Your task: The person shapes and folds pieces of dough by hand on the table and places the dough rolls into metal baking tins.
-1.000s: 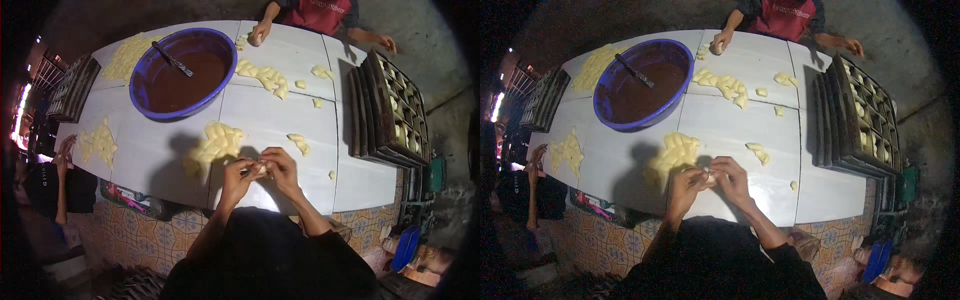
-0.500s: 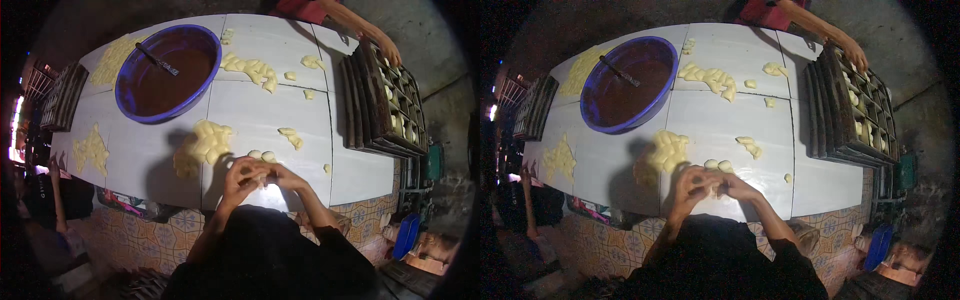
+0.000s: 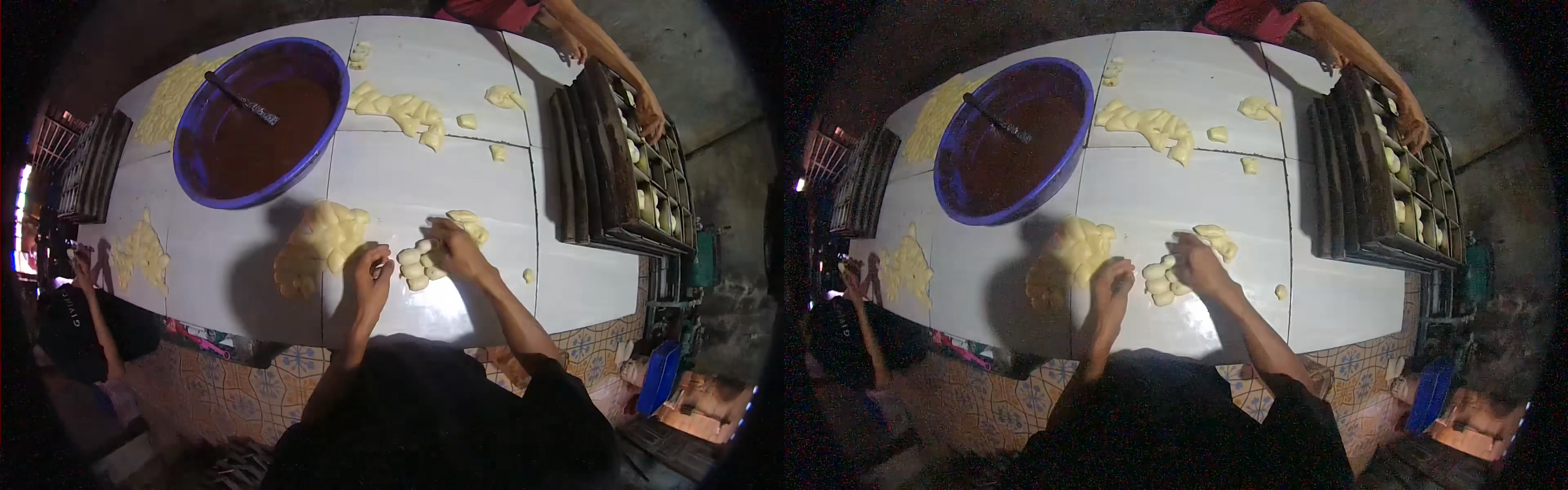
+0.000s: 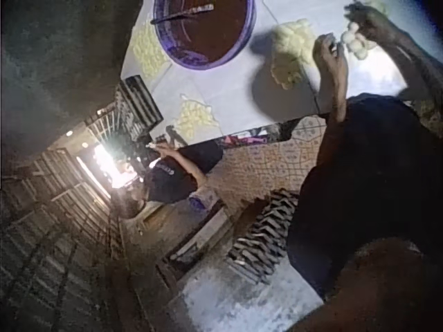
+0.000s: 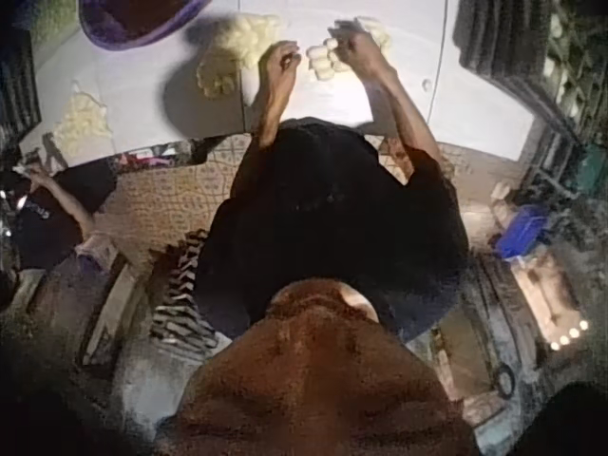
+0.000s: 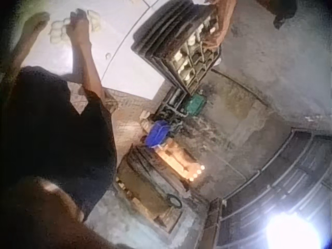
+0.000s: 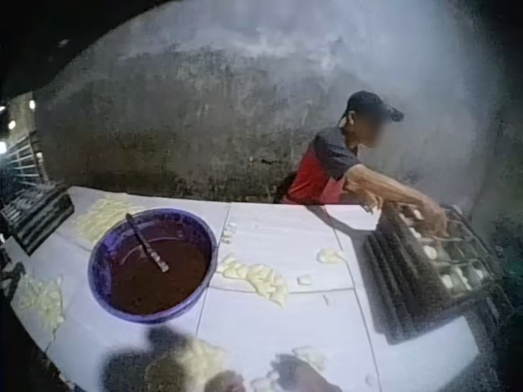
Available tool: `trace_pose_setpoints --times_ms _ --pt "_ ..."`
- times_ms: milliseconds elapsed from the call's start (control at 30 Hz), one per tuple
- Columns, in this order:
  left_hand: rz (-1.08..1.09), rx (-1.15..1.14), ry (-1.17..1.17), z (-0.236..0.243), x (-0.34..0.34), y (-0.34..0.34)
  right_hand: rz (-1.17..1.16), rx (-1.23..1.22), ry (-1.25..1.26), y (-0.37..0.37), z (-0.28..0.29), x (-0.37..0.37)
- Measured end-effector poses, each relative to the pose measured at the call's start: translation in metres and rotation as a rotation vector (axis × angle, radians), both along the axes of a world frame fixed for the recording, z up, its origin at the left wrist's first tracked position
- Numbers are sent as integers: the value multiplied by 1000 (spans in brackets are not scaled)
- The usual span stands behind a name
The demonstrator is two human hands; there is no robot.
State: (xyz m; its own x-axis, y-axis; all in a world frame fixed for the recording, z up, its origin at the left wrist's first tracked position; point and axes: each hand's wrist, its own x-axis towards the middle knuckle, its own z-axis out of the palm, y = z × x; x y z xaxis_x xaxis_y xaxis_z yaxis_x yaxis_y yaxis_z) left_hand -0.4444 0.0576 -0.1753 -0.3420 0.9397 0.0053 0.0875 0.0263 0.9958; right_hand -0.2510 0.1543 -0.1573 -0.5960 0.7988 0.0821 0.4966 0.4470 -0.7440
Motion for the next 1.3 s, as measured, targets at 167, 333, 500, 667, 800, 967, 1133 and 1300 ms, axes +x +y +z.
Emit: trace_pose_setpoints --times_ms 167,333,500,667,800,967,1133,1300 --pt "-70 8 -52 7 -3 -12 -98 300 -412 24 13 32" --pt "-67 9 -133 26 -6 -40 -298 74 76 11 34 33" --pt "-185 184 3 43 5 -49 -411 -274 646 -45 89 0" --pt "-507 87 110 77 19 -35 -240 -757 1118 -83 106 -14" --pt "-465 -238 -3 83 18 -37 -37 -933 1730 -81 132 9" --pt "-121 -126 -387 43 -20 -54 -717 52 1246 -69 111 95" --pt "-122 -43 428 18 -33 -74 -746 242 -38 -85 -64 149" --pt "-226 76 996 -27 -35 -106 -580 12 321 -121 -15 44"
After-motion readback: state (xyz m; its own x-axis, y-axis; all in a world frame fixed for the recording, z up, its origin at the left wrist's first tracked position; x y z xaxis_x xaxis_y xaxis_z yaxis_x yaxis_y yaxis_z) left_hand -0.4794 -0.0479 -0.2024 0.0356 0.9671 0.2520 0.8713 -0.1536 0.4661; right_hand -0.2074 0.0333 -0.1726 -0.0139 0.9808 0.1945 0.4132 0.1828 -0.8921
